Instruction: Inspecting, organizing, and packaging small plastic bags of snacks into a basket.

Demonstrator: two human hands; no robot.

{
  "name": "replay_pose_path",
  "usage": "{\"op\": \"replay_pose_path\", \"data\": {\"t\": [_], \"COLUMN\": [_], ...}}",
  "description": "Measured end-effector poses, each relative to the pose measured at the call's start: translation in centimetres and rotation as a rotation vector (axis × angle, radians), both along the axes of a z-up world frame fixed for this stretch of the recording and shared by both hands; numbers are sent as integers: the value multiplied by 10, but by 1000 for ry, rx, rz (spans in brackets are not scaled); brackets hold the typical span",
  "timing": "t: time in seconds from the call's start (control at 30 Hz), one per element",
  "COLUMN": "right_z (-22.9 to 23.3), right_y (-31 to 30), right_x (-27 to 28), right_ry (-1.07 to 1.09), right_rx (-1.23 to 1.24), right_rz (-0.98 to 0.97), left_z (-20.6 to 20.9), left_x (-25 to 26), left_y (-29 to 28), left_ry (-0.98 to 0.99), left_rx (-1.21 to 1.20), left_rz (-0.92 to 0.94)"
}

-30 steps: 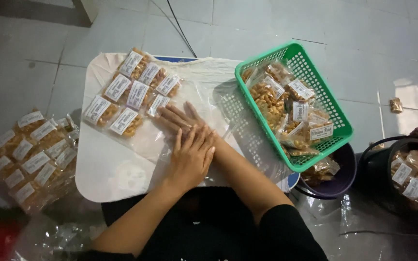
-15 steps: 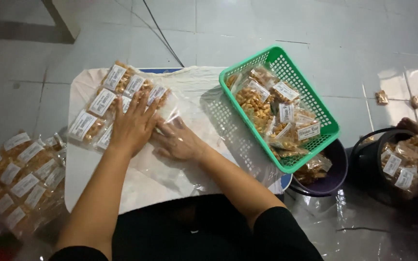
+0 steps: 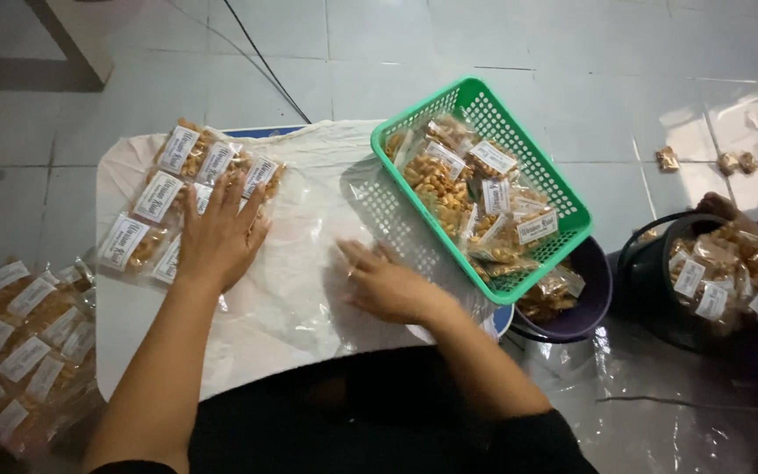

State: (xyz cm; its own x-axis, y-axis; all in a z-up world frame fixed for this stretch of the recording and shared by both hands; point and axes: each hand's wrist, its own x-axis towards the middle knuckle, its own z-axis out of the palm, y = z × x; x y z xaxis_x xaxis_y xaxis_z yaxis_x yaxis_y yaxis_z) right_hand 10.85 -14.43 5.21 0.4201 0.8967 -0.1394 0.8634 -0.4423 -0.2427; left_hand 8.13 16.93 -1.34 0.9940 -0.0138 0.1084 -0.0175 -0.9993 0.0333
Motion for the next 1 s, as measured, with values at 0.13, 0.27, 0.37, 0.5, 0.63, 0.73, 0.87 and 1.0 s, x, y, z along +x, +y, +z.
{"op": "replay_pose_path", "data": {"t": [0.13,0.27,0.37,0.5,0.63,0.73,0.87,1.0], "right_z": [82,52,15,24,6,1,2,33], "right_y": [-57,-127,-158,-146,-142,-148,-160,-158], "right_x": [18,90,145,154,155,160,159,130], "right_ry": [528,54,-220,-128,-150,-201,-233,-228], "right_rx": [140,460,417,184,99,129,291,613], "right_rz": [-272,-635,-846,-1013,-1026,-1019,-1014,-935], "left_z": [-3,6,30,48,3,3,1,23], "left_x": [3,2,-6,-30,-33,-33,-34,-33], "left_y": [-1,-11,-35,-74,-83,-82,-82,-95], "left_ry": [64,98,-23,3,84,101,95,73], "left_rx": [4,-38,-36,-5,-44,-54,-64,-174], "left_rz": [27,79,72,9,-20,-6,-8,20]}}
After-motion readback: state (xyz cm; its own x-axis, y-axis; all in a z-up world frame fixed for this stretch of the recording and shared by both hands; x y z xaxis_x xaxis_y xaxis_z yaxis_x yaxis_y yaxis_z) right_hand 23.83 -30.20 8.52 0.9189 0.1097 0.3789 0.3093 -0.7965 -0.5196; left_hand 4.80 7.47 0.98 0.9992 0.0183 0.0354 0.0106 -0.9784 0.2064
